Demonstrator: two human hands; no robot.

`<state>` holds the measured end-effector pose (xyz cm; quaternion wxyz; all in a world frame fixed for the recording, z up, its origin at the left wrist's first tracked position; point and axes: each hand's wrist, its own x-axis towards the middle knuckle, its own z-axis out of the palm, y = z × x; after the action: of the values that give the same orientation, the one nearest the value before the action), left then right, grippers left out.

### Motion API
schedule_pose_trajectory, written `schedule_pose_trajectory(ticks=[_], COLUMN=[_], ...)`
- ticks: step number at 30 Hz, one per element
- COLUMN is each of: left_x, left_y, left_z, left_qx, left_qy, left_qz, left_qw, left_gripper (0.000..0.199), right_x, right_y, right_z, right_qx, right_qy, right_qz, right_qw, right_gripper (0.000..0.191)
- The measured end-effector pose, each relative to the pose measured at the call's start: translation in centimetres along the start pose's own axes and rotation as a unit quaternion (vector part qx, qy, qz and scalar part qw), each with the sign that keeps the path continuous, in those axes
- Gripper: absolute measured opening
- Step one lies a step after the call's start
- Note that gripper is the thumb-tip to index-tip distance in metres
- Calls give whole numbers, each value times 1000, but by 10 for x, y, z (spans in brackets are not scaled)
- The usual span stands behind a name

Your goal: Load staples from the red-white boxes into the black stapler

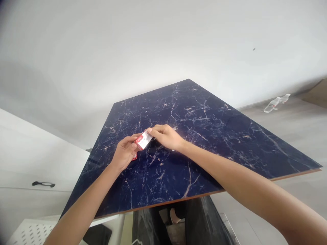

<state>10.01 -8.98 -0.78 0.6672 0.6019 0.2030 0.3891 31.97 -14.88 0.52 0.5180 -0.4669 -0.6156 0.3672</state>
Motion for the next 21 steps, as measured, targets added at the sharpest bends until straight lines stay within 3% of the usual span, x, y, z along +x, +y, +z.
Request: schedule_pose_trajectory(ticks=[3,5,7,10,14,16,19,21], left_x=[1,2,5,9,12,13,16,19], left_y=[2,3,3,2,-1,-5,-11,-14], left_z=[0,-2,-8,-18,-26,-24,-21,-20], left_qx=[61,129,217,346,508,558,582,586], left_qy=[38,66,108,141,51,-8,-33,-16], left_qz=[13,40,82,109,119,116,99,97], left_qw=[997,989,967,921,852,821,807,804], left_gripper=[24,22,18,18,31,37,40,38], right_x=[5,11,17,24,28,28,26,24], right_y=[0,5,14,32,50,50,45,43], right_z=[-12,-29,-52,-80,-97,-103,-118,-130], right_qx=[-17,-56,-131,-271,-346,-343,-404,-459], right_qy=[-7,55,138,141,67,82,113,55], right_qz=[26,43,58,102,140,139,161,179], right_qw=[1000,996,980,947,925,925,893,868], right_gripper=[40,36,34,34,48,53,47,44])
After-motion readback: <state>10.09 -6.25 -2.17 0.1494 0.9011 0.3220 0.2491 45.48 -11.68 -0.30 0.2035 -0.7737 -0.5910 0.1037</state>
